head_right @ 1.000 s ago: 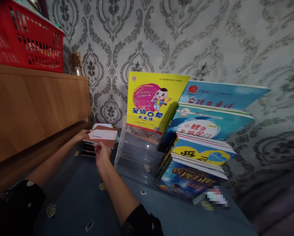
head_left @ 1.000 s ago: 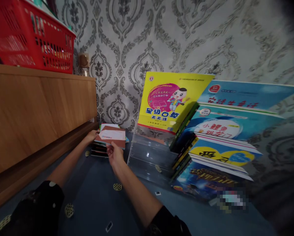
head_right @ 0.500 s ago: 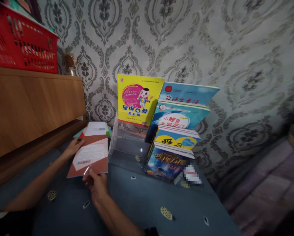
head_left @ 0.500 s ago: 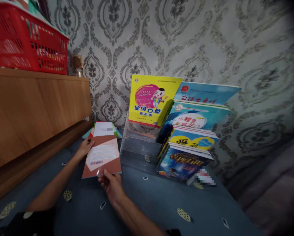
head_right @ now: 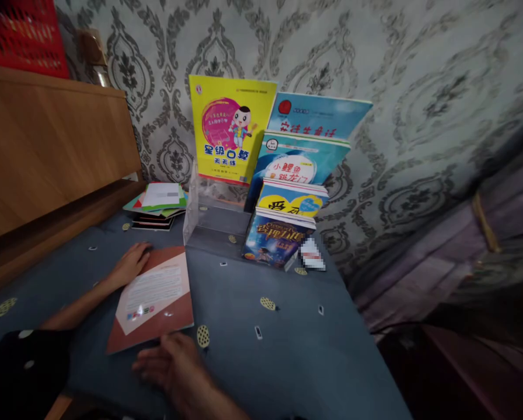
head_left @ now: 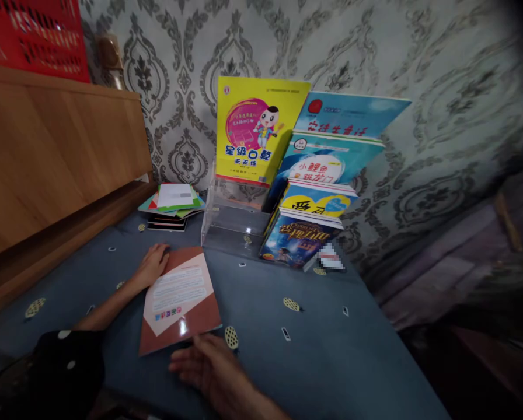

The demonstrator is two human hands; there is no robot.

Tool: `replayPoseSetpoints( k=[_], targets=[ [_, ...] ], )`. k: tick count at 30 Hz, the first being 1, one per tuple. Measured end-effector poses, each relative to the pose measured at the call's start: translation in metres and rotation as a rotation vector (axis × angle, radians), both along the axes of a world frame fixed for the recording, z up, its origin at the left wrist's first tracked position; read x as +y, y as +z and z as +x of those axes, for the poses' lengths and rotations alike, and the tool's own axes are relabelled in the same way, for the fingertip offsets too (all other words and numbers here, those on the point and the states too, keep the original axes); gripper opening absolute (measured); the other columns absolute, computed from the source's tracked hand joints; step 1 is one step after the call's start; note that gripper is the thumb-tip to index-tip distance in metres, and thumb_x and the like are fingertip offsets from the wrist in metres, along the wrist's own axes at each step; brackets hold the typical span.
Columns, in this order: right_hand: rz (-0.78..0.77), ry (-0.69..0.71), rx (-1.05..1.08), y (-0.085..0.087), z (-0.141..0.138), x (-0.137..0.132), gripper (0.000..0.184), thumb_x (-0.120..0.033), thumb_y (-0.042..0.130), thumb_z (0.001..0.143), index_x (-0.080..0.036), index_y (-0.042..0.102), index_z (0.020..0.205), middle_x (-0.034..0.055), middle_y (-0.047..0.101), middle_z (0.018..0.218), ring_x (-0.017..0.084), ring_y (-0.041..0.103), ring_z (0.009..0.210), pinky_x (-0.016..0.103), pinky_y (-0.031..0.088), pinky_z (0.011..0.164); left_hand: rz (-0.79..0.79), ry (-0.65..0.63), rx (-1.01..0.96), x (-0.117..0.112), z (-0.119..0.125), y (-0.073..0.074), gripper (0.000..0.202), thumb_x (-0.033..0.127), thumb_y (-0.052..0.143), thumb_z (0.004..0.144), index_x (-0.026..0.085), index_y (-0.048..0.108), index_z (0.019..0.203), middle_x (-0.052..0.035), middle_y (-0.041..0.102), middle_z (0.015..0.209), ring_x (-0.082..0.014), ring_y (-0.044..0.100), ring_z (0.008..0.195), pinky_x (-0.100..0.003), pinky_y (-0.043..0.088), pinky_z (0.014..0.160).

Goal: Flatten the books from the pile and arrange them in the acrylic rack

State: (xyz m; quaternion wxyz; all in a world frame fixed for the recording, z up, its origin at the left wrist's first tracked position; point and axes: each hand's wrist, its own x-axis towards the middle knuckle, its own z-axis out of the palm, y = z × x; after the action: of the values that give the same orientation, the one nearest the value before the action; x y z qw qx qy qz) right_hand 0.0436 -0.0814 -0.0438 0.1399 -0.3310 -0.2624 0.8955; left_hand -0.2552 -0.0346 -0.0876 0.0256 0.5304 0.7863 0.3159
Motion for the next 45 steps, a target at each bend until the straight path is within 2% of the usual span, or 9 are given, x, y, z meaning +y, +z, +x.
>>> replayPoseSetpoints(
  k=[5, 8, 13, 15, 18, 24, 30, 37, 45],
  targets=[
    [0.244, 0.369, 0.05, 0.006, 0.039, 0.011, 0.053, -0.058, 0.077, 0.067, -0.011, 0.067, 0.088, 0.0077, 0.073, 0.076, 0.015, 0.07, 0.063, 0.023, 0.046, 0.057, -0.074, -0.074, 0.094, -0.007, 0.033, -0.007, 0.045, 0.036, 0.035, 0.093, 0.014, 0.053, 0.127, -0.0155, 0.05, 0.145, -0.0282, 0.038, 0.14, -0.048, 0.029, 0.116],
    [0.588, 0.29, 0.014, 0.016, 0.06, 0.035, 0.045, -0.056, 0.065, 0.081, -0.013, 0.07, 0.093, 0.0081, 0.073, 0.083, 0.016, 0.068, 0.07, 0.025, 0.048, 0.063, -0.1, -0.113, 0.178, -0.008, 0.055, -0.009, 0.048, 0.037, 0.032, 0.095, 0.012, 0.051, 0.131, -0.0174, 0.048, 0.147, -0.0276, 0.038, 0.141, -0.048, 0.028, 0.117],
    [1.426, 0.148, -0.311, 0.02, 0.076, 0.075, 0.026, -0.031, 0.05, 0.094, -0.019, 0.071, 0.105, 0.0092, 0.073, 0.103, 0.023, 0.066, 0.097, 0.037, 0.049, 0.087, -0.041, -0.2, 0.208, 0.001, 0.089, -0.008, 0.046, 0.034, 0.034, 0.095, 0.012, 0.053, 0.131, -0.018, 0.05, 0.145, -0.0271, 0.042, 0.139, -0.047, 0.029, 0.117],
    [1.64, 0.163, -0.362, 0.015, 0.074, 0.085, 0.027, -0.022, 0.049, 0.093, -0.019, 0.068, 0.11, 0.0103, 0.071, 0.112, 0.024, 0.063, 0.106, 0.038, 0.047, 0.095, -0.016, -0.237, 0.215, 0.008, 0.103, -0.008, 0.046, 0.033, 0.034, 0.095, 0.011, 0.052, 0.131, -0.0182, 0.051, 0.144, -0.0264, 0.042, 0.139, -0.047, 0.029, 0.117],
    [1.819, 0.198, -0.383, 0.006, 0.068, 0.095, 0.029, -0.017, 0.05, 0.091, -0.016, 0.067, 0.114, 0.0131, 0.067, 0.122, 0.024, 0.058, 0.118, 0.039, 0.043, 0.104, 0.02, -0.291, 0.201, 0.022, 0.125, -0.011, 0.045, 0.03, 0.033, 0.096, 0.011, 0.051, 0.132, -0.0181, 0.052, 0.143, -0.0253, 0.043, 0.139, -0.047, 0.029, 0.117],
    [1.936, 0.242, -0.494, 0.001, 0.058, 0.114, 0.038, -0.018, 0.044, 0.095, -0.008, 0.06, 0.127, 0.018, 0.061, 0.132, 0.026, 0.052, 0.127, 0.042, 0.037, 0.113, 0.096, -0.44, -0.05, 0.05, 0.161, -0.009, 0.043, 0.023, 0.035, 0.093, 0.016, 0.051, 0.133, -0.0133, 0.057, 0.139, -0.0232, 0.049, 0.133, -0.046, 0.035, 0.114],
    [1.944, 0.239, -0.451, -0.005, 0.047, 0.124, 0.045, -0.018, 0.05, 0.092, -0.006, 0.054, 0.135, 0.0213, 0.054, 0.141, 0.029, 0.046, 0.135, 0.047, 0.033, 0.115, 0.217, -0.49, -0.445, 0.062, 0.168, 0.003, 0.039, 0.031, 0.035, 0.095, 0.015, 0.055, 0.124, -0.0134, 0.064, 0.128, -0.0245, 0.058, 0.123, -0.044, 0.042, 0.108],
    [1.916, 0.207, -0.482, -0.012, 0.046, 0.126, 0.051, -0.023, 0.055, 0.092, -0.011, 0.049, 0.141, 0.0179, 0.047, 0.148, 0.029, 0.037, 0.142, 0.049, 0.024, 0.119, 0.133, -0.535, -0.305, 0.056, 0.167, 0.004, 0.044, 0.023, 0.034, 0.093, 0.015, 0.05, 0.134, -0.0119, 0.06, 0.135, -0.0222, 0.057, 0.126, -0.04, 0.042, 0.11],
    [1.859, 0.232, -0.754, -0.009, 0.083, 0.132, 0.056, -0.033, 0.053, 0.094, -0.011, 0.044, 0.145, 0.0173, 0.04, 0.152, 0.027, 0.034, 0.144, 0.048, 0.022, 0.12, 0.097, -0.519, -0.197, 0.052, 0.17, 0.007, 0.05, 0.014, 0.033, 0.09, 0.017, 0.05, 0.137, -0.0093, 0.059, 0.138, -0.0212, 0.053, 0.129, -0.043, 0.04, 0.112]
  ],
)
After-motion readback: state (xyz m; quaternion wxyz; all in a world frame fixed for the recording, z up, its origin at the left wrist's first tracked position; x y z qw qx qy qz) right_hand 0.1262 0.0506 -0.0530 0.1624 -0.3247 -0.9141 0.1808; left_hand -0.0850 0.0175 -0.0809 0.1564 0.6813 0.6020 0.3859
